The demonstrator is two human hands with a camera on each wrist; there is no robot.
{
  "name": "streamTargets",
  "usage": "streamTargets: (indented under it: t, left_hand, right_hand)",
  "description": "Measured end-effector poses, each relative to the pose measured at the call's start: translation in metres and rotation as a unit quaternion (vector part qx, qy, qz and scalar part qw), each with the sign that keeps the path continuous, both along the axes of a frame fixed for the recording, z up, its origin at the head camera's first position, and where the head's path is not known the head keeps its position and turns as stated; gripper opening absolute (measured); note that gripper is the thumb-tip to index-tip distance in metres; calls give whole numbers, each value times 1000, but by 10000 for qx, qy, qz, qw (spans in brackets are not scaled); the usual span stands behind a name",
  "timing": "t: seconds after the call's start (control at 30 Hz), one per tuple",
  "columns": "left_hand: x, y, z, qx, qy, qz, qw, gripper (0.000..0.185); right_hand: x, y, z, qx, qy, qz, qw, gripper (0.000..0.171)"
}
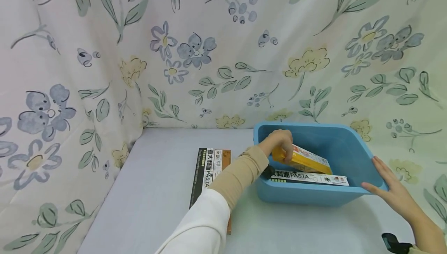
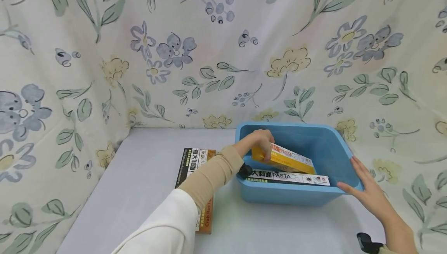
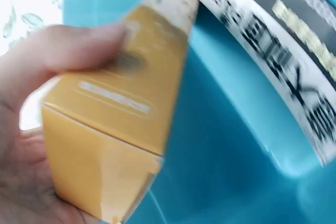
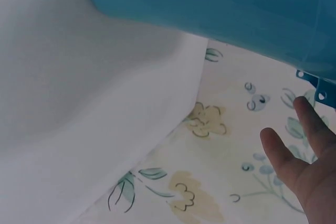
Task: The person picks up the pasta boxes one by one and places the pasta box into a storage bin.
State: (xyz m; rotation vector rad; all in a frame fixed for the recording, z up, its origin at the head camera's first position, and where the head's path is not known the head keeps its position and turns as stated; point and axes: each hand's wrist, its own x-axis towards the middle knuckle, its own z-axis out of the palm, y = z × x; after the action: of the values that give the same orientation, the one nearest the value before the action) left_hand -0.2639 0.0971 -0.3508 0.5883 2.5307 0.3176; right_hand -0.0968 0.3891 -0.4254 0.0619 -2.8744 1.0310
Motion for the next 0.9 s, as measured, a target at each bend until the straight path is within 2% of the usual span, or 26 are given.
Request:
streamTargets:
  t: [0.23,0.33,0.53,0.67,0.83,0.9]
  left_hand:
    - [10,15,4,-281,202,-384,9987,46]
    - [12,19,5,-385,153,-450,9981,55]
    - [10,21,3,-508,-14,-242,9984,74]
    - [8,21,3,-584,-163,-119,9981,79]
    - [9,22,7,-738,38,-382,9965,78]
    - [10,23,10,-566,123,-564,9967,80]
  right_hand:
    - [-1,1,0,-33,-50,28,10000,87]
    - [-2,0,-1,-54,-33,41,10000,87]
    - [-2,-3,-3,-32,-35,0,10000,88]
    - [-1,-3,-2,-27,-24,-16,10000,89]
    - [0,-1,0,-2,-10,-47,10000,89]
    - [0,1,1,23,-8,-66,10000,89]
